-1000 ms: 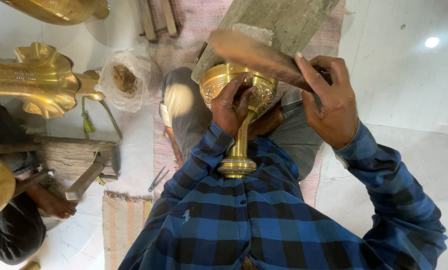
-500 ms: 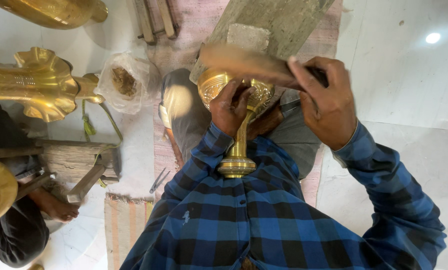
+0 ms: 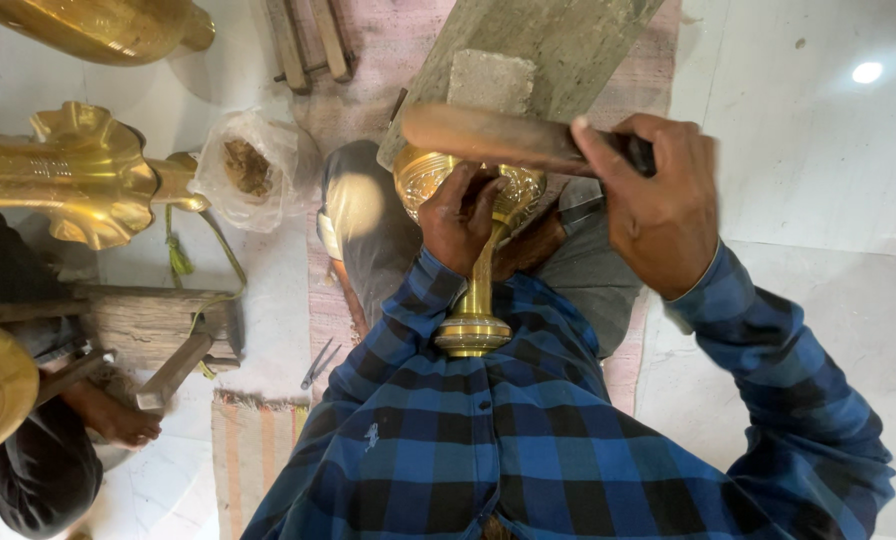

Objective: The person sits on the floor with a brass vase on their lap and hammers a punch against the vase's surface to deepen its engraved floral pattern, repositioning the punch and rotating the vase between strikes while holding a wooden mallet.

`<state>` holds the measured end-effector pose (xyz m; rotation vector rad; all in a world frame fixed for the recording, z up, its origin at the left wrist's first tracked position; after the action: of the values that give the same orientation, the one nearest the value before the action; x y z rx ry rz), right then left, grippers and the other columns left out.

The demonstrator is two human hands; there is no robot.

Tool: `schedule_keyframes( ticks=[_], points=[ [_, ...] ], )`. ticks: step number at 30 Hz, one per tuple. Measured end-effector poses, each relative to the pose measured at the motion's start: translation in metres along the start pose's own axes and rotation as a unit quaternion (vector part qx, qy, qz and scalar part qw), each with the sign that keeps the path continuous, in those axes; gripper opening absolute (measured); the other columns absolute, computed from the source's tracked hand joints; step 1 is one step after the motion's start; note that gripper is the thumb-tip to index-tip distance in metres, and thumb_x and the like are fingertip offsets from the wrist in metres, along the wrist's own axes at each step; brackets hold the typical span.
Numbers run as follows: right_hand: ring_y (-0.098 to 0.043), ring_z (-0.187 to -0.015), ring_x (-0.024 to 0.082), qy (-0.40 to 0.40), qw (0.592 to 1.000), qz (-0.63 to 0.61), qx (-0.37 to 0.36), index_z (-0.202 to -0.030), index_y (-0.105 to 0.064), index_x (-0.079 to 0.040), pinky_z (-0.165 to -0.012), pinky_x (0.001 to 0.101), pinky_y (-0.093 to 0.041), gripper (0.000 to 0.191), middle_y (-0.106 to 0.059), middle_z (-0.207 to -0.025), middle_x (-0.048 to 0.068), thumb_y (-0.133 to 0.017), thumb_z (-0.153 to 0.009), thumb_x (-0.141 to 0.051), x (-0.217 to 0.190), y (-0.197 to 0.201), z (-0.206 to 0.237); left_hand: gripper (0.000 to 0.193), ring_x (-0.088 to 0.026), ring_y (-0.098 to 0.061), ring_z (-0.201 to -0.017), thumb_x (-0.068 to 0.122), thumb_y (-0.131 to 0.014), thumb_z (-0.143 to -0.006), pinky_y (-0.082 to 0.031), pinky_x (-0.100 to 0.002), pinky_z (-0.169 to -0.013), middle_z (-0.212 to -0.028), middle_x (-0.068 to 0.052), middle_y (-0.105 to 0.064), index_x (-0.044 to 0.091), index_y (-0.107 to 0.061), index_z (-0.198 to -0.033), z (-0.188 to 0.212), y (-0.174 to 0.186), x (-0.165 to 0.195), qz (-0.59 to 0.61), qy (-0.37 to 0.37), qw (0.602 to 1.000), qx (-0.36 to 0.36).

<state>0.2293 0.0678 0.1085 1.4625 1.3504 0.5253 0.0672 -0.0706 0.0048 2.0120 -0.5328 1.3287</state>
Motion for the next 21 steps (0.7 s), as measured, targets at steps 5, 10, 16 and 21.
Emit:
schedule_keyframes(
  ticks=[5,10,16,21],
  points=[
    [-0.058,-0.103,0.027,0.020,0.993,0.105,-0.040,-0.148,-0.064,-0.021,-0.089,0.0440,-0.050,0.061,-0.061,-0.119,0.012,-0.070,-0.094,0.007,-0.005,0.003,0.000,0.024,-0.019,-0.077,-0.077,-0.001,-0.082,-0.092,-0.060,-0.031,-0.067,-0.097,-0.014,-0.078,0.002,-0.070,-0.113,0.005,-0.003,-0.004,-0.053,0.071,0.996,-0.033],
    [-0.056,-0.110,0.033,-0.044,0.992,-0.115,-0.005,-0.148,-0.060,-0.009,-0.092,0.0403,-0.051,0.062,-0.056,-0.125,0.019,-0.068,-0.091,0.012,-0.012,0.016,-0.002,0.035,-0.019,-0.078,-0.088,-0.010,-0.071,-0.088,-0.062,-0.027,-0.070,-0.110,-0.016,-0.074,-0.001,-0.064,-0.121,0.010,-0.001,-0.004,-0.024,-0.021,1.000,-0.002],
    [-0.057,-0.110,0.032,-0.037,0.998,-0.042,-0.010,-0.148,-0.066,-0.012,-0.090,0.0429,-0.046,0.065,-0.061,-0.124,0.015,-0.073,-0.089,0.014,-0.012,0.021,0.005,0.032,-0.017,-0.077,-0.090,-0.011,-0.071,-0.092,-0.061,-0.026,-0.071,-0.108,-0.013,-0.073,0.002,-0.062,-0.121,0.010,0.000,-0.008,-0.018,-0.044,0.999,0.000],
    [-0.055,-0.108,0.031,-0.047,0.995,-0.083,0.014,-0.152,-0.062,-0.014,-0.091,0.0389,-0.047,0.063,-0.058,-0.128,0.016,-0.074,-0.095,0.010,-0.014,0.015,0.008,0.036,-0.013,-0.073,-0.076,-0.008,-0.073,-0.091,-0.055,-0.025,-0.061,-0.101,-0.011,-0.076,0.004,-0.065,-0.124,0.012,-0.001,-0.009,-0.025,-0.027,0.999,0.005]
  ],
)
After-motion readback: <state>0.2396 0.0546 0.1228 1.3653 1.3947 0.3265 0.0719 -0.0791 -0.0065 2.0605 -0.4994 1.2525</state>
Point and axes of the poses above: each hand's wrist, its own z-axis away from the middle knuckle, its own y-axis out of the back of the hand, x = y × z, the point moved 4 cm from there along -z, towards the middle knuckle
